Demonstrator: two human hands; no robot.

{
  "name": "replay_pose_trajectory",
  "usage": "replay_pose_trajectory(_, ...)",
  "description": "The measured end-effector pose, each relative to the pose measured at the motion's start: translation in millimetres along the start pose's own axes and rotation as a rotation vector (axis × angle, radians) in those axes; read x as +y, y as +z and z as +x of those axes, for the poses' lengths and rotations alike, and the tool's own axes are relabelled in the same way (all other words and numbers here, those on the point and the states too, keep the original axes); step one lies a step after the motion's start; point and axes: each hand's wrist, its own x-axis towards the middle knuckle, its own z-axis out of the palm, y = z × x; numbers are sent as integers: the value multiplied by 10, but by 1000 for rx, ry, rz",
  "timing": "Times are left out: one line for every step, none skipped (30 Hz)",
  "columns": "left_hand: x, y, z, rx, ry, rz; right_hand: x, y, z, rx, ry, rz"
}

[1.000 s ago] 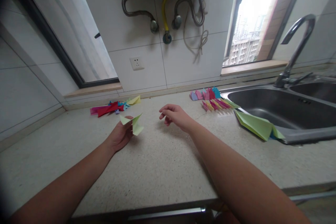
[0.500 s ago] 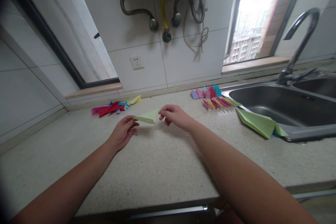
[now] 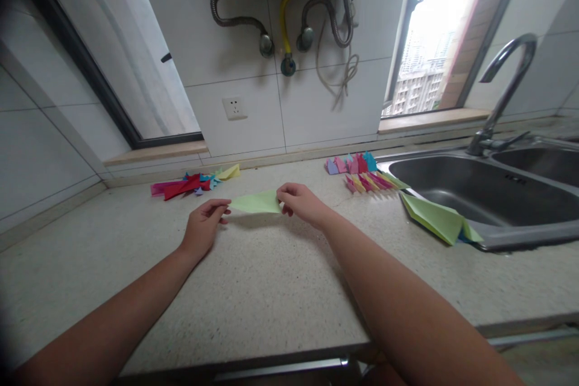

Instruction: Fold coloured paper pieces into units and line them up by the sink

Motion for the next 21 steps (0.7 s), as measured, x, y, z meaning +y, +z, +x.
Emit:
replay_pose_trajectory(11, -2, -11, -9, 13, 22, 1, -2, 1, -2, -8, -6)
replay_pose_trajectory(22, -1, -23, -23, 25, 43, 2, -6, 3, -3, -16, -18)
replay_pose_trajectory(33, 1, -36, -39, 33, 60, 4, -11, 6, 1, -24, -34)
replay_pose_trajectory(43, 4, -49, -56, 37, 74, 7, -18, 9, 9, -32, -53)
replay_pose_trajectory(49, 9, -61, -73, 39, 85, 10, -26, 12, 19, -38, -75)
replay_pose_trajectory(53, 15, -71, -88, 40, 90, 13, -37, 16, 31, -42, -95)
replay_pose_trajectory(54, 22, -79, -102, 40, 90, 15, -48, 20, 44, -44, -111)
replay_pose_trajectory(53, 29, -86, -115, 39, 85, 16, -60, 23, 56, -42, -125)
replay_pose_trajectory(52, 37, -91, -128, 37, 76, 16, -70, 25, 68, -36, -138)
replay_pose_trajectory(51, 45, -95, -144, 34, 66, 14, -80, 27, 80, -27, -149)
replay_pose_trajectory(52, 53, -100, -161, 31, 54, 11, -87, 27, 90, -16, -155)
replay_pose_trajectory(56, 61, -105, -178, 29, 42, 9, -93, 28, 99, -4, -159)
replay_pose_trajectory(62, 69, -110, -194, 28, 30, 8, -98, 28, 105, 4, -162)
replay_pose_trajectory(71, 77, -117, -210, 26, 20, 9, -102, 28, 108, 4, -165)
replay_pose_trajectory(79, 85, -123, -223, 23, 12, 14, -107, 29, 109, -4, -170)
replay_pose_trajectory(87, 92, -129, -235, 18, 5, 21, -111, 30, 109, -16, -177)
replay_pose_trajectory(93, 99, -134, -241, 12, -2, 31, -116, 31, 110, -26, -183)
replay_pose_trajectory(96, 105, -138, -245, 8, -9, 42, -120, 33, 110, -31, -185)
replay_pose_trajectory(94, 109, -139, -249, 6, -16, 53, -124, 35, 108, -30, -181)
replay_pose_trajectory(89, 112, -139, -249, 8, -21, 63, -126, 37, 105, -23, -170)
replay_pose_trajectory(82, 113, -137, -247, 9, -22, 72, -126, 39, 103, -16, -156)
